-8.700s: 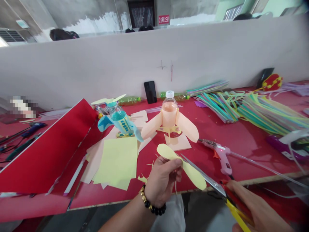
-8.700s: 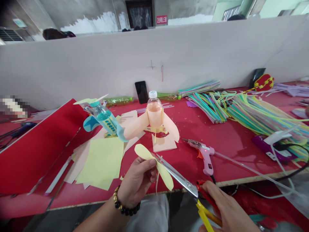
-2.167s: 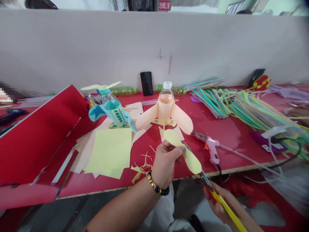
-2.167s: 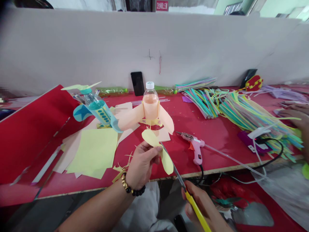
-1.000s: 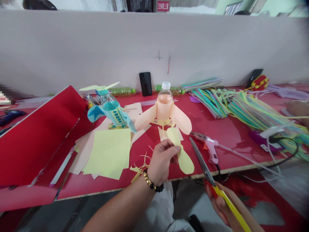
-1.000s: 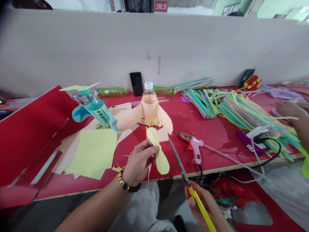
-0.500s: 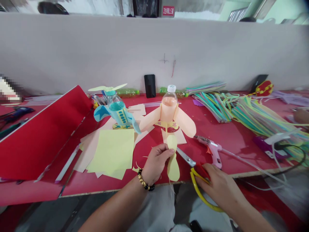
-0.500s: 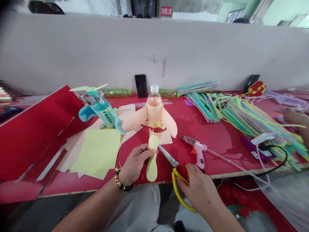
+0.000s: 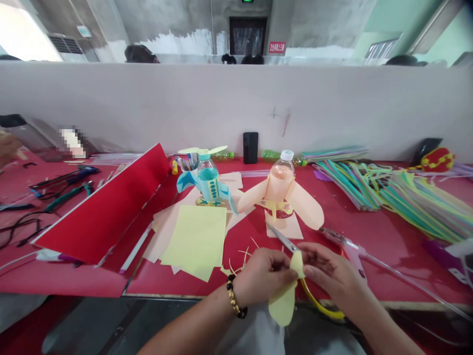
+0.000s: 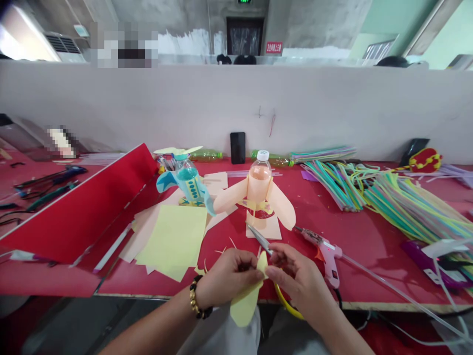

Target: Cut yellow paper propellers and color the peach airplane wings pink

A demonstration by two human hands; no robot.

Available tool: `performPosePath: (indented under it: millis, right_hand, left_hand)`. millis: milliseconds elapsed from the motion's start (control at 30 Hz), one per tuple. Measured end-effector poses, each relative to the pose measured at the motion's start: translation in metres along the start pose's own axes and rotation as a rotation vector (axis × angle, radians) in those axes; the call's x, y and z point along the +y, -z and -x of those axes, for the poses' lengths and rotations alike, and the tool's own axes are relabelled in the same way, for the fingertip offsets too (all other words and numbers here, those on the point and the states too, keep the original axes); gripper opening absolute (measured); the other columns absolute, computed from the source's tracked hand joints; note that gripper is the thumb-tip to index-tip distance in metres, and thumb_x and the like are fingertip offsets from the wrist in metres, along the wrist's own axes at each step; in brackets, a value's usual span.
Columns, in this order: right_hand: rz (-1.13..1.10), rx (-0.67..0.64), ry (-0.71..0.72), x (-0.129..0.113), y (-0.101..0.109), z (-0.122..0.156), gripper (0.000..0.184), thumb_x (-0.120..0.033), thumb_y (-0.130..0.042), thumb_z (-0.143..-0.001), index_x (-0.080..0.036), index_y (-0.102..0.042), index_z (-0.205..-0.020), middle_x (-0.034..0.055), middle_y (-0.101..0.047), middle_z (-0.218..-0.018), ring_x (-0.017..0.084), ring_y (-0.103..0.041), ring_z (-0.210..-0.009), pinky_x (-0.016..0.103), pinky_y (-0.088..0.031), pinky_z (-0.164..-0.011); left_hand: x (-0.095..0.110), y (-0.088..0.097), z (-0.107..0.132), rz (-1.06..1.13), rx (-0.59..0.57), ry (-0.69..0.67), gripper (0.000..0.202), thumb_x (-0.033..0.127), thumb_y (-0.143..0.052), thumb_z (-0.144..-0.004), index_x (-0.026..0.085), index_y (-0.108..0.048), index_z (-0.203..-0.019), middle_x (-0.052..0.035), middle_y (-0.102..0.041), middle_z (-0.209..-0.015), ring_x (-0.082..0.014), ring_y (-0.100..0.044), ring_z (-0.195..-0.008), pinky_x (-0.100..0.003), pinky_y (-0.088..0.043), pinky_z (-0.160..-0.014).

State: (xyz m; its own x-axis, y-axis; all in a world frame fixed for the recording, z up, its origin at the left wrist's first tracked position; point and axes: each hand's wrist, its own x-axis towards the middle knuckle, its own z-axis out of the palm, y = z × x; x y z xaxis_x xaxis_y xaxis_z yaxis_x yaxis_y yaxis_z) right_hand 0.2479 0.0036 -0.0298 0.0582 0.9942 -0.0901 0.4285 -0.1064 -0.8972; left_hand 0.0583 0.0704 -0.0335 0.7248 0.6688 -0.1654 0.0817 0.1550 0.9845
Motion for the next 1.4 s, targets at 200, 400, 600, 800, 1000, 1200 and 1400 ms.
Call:
performPosePath:
  millis: [200, 400, 600, 800, 1000, 1200, 1400]
  right_hand:
    - [-0.036, -0.095, 0.081, -0.039, -0.014, 0.011, 0.047, -0.05, -0.072, -0.073, -0.018, -0.061, -0.105, 0.0026, -0.066, -0.082, 0.018, -0.062, -0.072, 0.026, -0.051, -0.062]
    - [0.463, 0.031, 0.385, -0.047, -0.021, 0.018, 0.026, -0.026, -0.044, -0.093, -0.022, -0.069, -0.09, 0.0047, -0.07, -0.08, 0.017, -0.066, -0.071, 0.026, -0.052, -0.066]
    - [0.535, 0.122, 0.564, -0.044, -0.022, 0.021, 0.027, -0.016, -0.045, -0.089, -0.021, -0.071, -0.095, 0.0048, -0.073, -0.078, 0.016, -0.068, -0.069, 0.025, -0.054, -0.063]
    - [0.32, 0.072, 0.387, -0.045, -0.016, 0.016, 0.025, -0.025, -0.049, -0.091, -0.022, -0.073, -0.096, 0.0043, -0.075, -0.084, 0.017, -0.07, -0.075, 0.023, -0.055, -0.067]
    - [-0.013, 0.148, 0.058, -0.04, -0.008, 0.007, 0.033, -0.042, -0.051, -0.091, -0.015, -0.07, -0.099, 0.0035, -0.07, -0.069, 0.015, -0.065, -0.057, 0.024, -0.053, -0.055]
    - [-0.097, 0.24, 0.068, -0.028, 0.016, 0.012, 0.039, -0.044, -0.055, -0.089, -0.016, -0.063, -0.115, 0.0039, -0.071, -0.075, 0.017, -0.068, -0.065, 0.028, -0.056, -0.063]
    - [0.637, 0.585, -0.089, 0.035, 0.076, 0.018, 0.039, -0.056, -0.057, -0.08, -0.018, -0.069, -0.084, 0.0086, -0.073, -0.078, 0.024, -0.068, -0.068, 0.035, -0.051, -0.065]
  left_hand:
    - [0.007, 0.008, 0.015, -0.165, 0.001, -0.033, 0.019, 0.027, -0.06, -0.074, 0.016, -0.052, -0.061, 0.0043, -0.043, -0.056, -0.0089, -0.038, -0.053, -0.022, -0.027, -0.048]
    - [0.006, 0.014, 0.022, -0.165, -0.021, -0.043, 0.03, 0.036, -0.061, -0.075, 0.018, -0.047, -0.056, 0.0048, -0.039, -0.053, -0.0093, -0.036, -0.052, -0.023, -0.025, -0.047]
    - [0.008, 0.018, 0.02, -0.136, -0.047, 0.027, 0.027, 0.041, -0.066, -0.07, 0.017, -0.058, -0.06, 0.0025, -0.051, -0.055, -0.0108, -0.045, -0.05, -0.023, -0.032, -0.047]
    - [0.023, 0.025, 0.011, -0.055, -0.164, 0.079, 0.027, 0.041, -0.071, -0.068, 0.016, -0.063, -0.063, 0.0031, -0.052, -0.053, -0.0084, -0.042, -0.046, -0.022, -0.033, -0.047]
    - [0.032, 0.028, -0.005, 0.016, -0.112, 0.038, 0.029, 0.041, -0.077, -0.066, 0.014, -0.066, -0.073, -0.0015, -0.061, -0.068, -0.0112, -0.052, -0.061, -0.023, -0.039, -0.058]
    - [0.03, 0.028, -0.02, -0.061, -0.13, 0.014, 0.03, 0.042, -0.073, -0.07, 0.014, -0.063, -0.066, -0.0004, -0.058, -0.063, -0.0095, -0.048, -0.055, -0.022, -0.035, -0.054]
    - [0.022, 0.028, -0.039, 0.073, 0.013, -0.003, 0.029, 0.038, -0.08, -0.064, 0.013, -0.068, -0.071, -0.0013, -0.061, -0.069, -0.0101, -0.051, -0.062, -0.022, -0.039, -0.06]
